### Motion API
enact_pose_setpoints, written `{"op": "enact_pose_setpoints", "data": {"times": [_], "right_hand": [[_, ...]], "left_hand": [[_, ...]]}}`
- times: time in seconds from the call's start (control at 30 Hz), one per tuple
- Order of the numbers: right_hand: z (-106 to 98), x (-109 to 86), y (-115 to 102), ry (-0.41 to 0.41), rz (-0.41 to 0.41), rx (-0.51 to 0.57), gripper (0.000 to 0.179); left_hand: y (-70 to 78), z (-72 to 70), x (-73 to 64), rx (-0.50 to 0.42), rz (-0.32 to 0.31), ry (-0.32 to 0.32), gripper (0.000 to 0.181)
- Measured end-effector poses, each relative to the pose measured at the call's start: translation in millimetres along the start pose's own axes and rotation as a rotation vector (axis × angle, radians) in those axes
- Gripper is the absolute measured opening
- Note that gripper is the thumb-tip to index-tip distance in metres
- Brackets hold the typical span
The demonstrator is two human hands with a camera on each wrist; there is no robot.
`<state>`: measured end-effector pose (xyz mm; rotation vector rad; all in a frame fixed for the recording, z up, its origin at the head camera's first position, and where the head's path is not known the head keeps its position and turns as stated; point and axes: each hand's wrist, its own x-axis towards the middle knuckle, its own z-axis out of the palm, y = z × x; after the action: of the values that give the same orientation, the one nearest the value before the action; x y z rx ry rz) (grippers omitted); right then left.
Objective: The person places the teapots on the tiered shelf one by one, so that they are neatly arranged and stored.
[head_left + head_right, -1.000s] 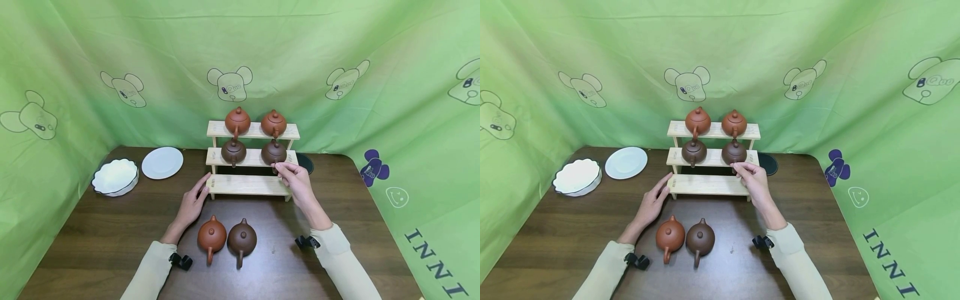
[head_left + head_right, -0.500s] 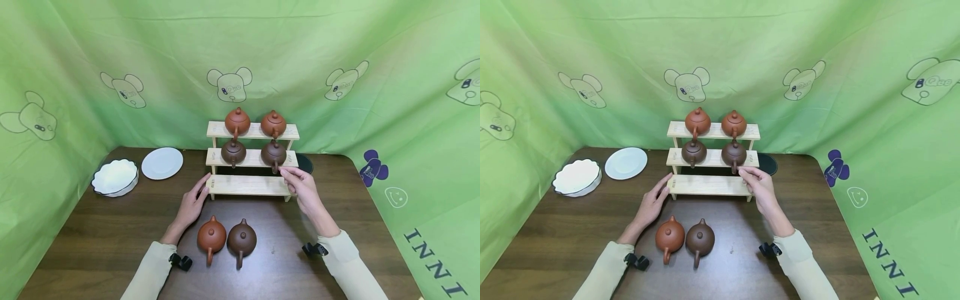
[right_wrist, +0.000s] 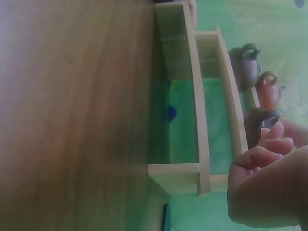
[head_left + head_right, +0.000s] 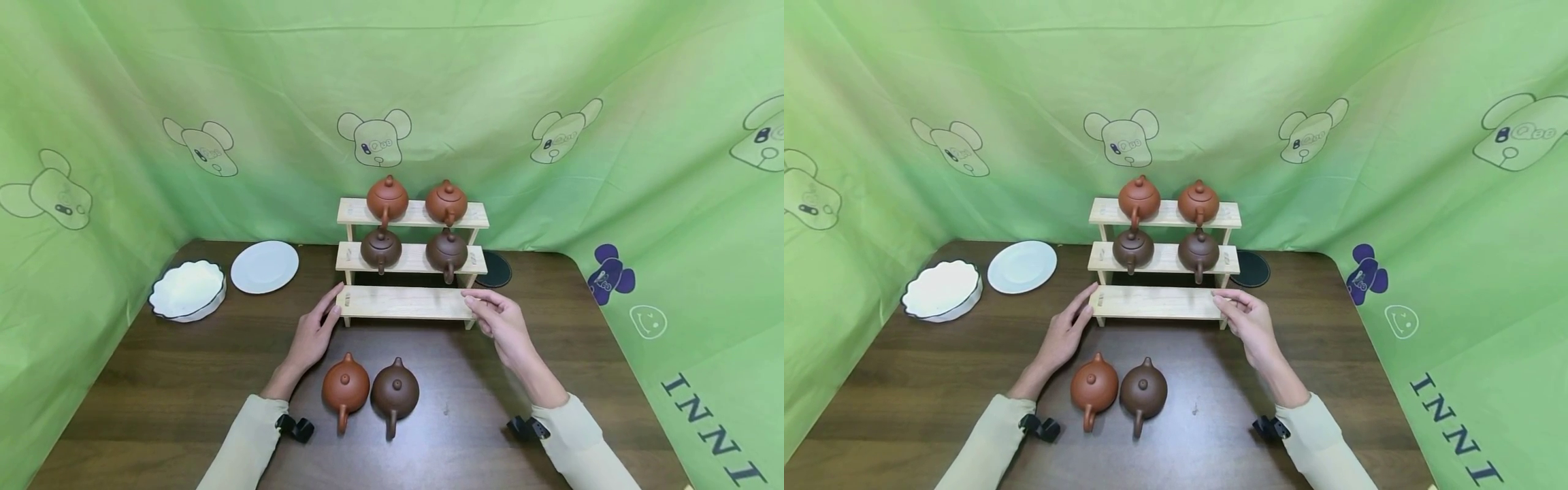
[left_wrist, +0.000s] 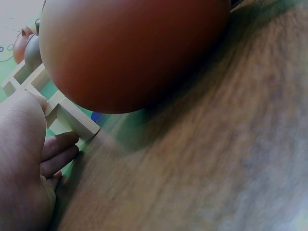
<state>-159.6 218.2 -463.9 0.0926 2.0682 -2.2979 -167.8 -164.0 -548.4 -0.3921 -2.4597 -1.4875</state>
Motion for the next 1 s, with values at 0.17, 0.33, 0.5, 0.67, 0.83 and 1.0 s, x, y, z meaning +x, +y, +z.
{"op": "enact_pose_setpoints", "data": {"times": [0.17, 0.33, 0.5, 0.67, 0.83, 1.0], "right_hand": [[-0.6, -9.0, 4.1, 0.007, 0.032, -0.017, 0.013], [1.7, -21.4, 8.4, -0.015, 0.055, -0.059, 0.009], [5.8, -35.1, 13.4, -0.045, 0.071, -0.092, 0.008], [9.4, -47.4, 18.7, -0.082, 0.096, -0.119, 0.013], [11.5, -58.1, 23.1, -0.109, 0.124, -0.126, 0.018], [12.8, -67.1, 28.0, -0.148, 0.137, -0.142, 0.020]], "left_hand": [[-1.0, 1.0, -0.9, 0.025, 0.017, 0.021, 0.047], [1.9, -0.5, -0.7, 0.008, -0.019, -0.004, 0.048], [3.1, -0.6, -0.2, 0.014, -0.026, -0.006, 0.048], [-0.1, 0.8, -0.8, 0.024, 0.001, 0.019, 0.048], [-1.4, 0.7, -1.0, 0.022, 0.010, 0.020, 0.048], [1.1, -1.1, -0.1, -0.008, -0.026, -0.012, 0.049]]}}
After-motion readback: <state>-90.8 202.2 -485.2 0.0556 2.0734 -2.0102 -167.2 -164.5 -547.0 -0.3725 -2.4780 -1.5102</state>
